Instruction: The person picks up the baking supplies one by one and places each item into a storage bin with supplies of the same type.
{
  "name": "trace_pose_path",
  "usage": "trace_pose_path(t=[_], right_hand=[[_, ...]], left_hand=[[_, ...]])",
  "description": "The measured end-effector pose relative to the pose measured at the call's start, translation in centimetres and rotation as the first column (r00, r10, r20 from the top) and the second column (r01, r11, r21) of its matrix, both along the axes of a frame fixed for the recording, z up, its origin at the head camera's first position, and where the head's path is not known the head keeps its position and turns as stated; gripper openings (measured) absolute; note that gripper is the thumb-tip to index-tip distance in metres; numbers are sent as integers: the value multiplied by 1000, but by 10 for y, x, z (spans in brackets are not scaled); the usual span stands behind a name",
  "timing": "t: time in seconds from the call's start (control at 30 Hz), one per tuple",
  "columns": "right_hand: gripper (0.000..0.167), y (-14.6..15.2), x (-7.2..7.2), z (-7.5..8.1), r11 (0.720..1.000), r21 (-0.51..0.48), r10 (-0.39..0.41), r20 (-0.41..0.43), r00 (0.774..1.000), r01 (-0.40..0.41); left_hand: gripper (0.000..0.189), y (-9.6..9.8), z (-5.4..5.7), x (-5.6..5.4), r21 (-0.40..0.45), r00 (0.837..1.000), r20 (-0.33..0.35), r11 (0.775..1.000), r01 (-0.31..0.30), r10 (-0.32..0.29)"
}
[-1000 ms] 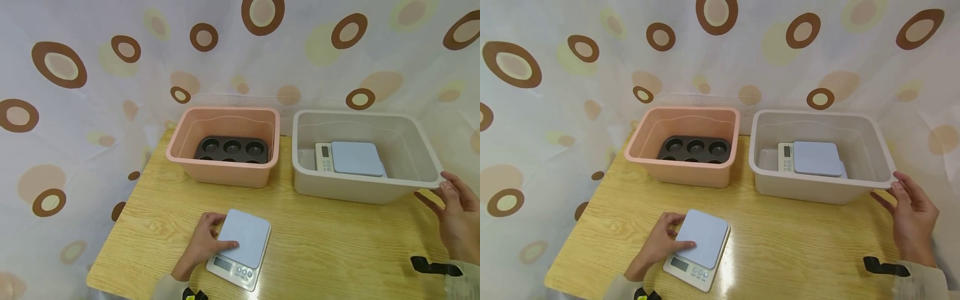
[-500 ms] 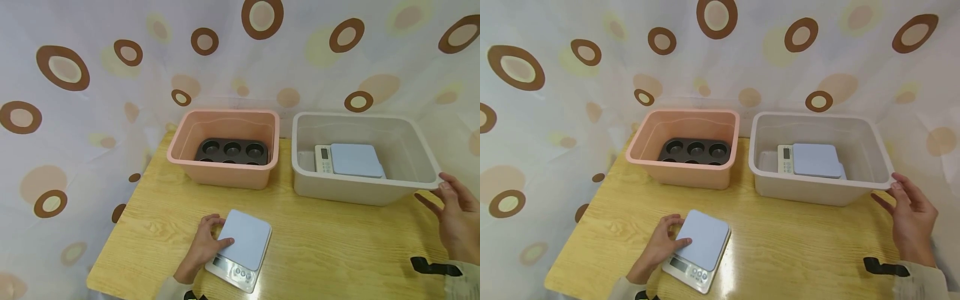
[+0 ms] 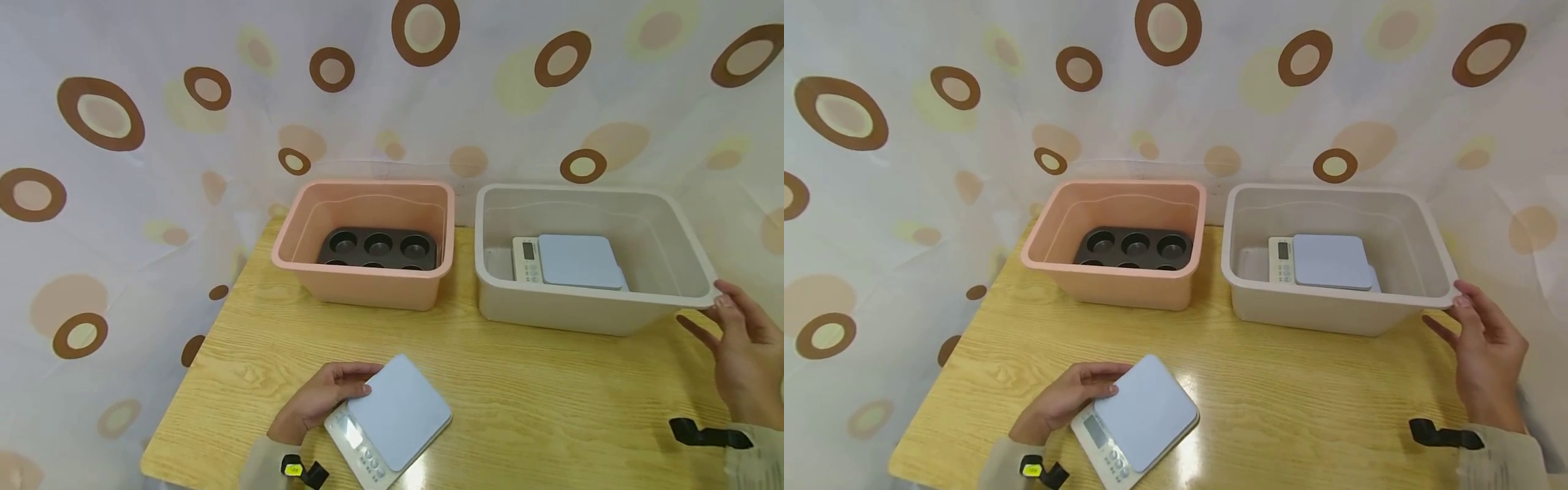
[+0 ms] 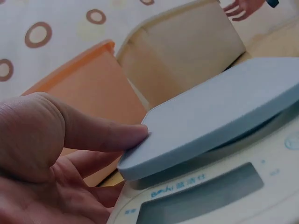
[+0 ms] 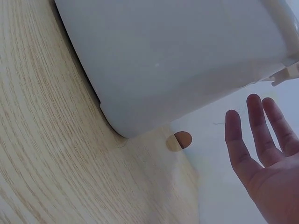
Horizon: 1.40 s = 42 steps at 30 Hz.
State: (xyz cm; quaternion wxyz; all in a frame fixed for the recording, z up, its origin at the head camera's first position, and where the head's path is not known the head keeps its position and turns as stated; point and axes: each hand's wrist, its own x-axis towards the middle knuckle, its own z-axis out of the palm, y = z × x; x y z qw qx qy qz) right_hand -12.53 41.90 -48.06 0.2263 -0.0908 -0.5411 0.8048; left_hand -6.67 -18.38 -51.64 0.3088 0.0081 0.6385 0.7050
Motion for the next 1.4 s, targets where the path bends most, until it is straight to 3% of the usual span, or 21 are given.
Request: trace_pose_path(t=[0.27, 0.4, 0.53, 0.77, 1.03, 1.23, 1.4], right_hand=[[44, -5, 2, 4, 1000, 22, -14, -30, 999, 14], [47, -10, 0, 7, 999, 14, -33, -67, 997, 34], [47, -12, -1, 8, 999, 24, -44, -53, 998, 45], [48, -13, 2, 9, 999, 29, -38, -56, 998, 40], [47, -13, 3, 9, 998, 25, -54, -51, 997, 56], [47, -12, 1, 10, 997, -7, -72, -11, 997, 72], [47, -14, 1, 8, 999, -7, -49, -42, 998, 49]], left_hand=[[56, -1, 4, -5, 108, 997, 58, 993, 45, -51], [55, 1, 3, -8, 122, 997, 50, 991, 49, -56], [54, 3, 7, -11, 156, 999, 24, 987, 41, -46], [53, 11, 23, -22, 176, 999, -1, 983, 45, -45], [54, 22, 46, -33, 119, 997, -54, 991, 59, -53], [56, 33, 57, -40, 124, 993, -93, 988, 90, -79], [56, 43, 66, -45, 109, 986, -121, 986, 126, -113]])
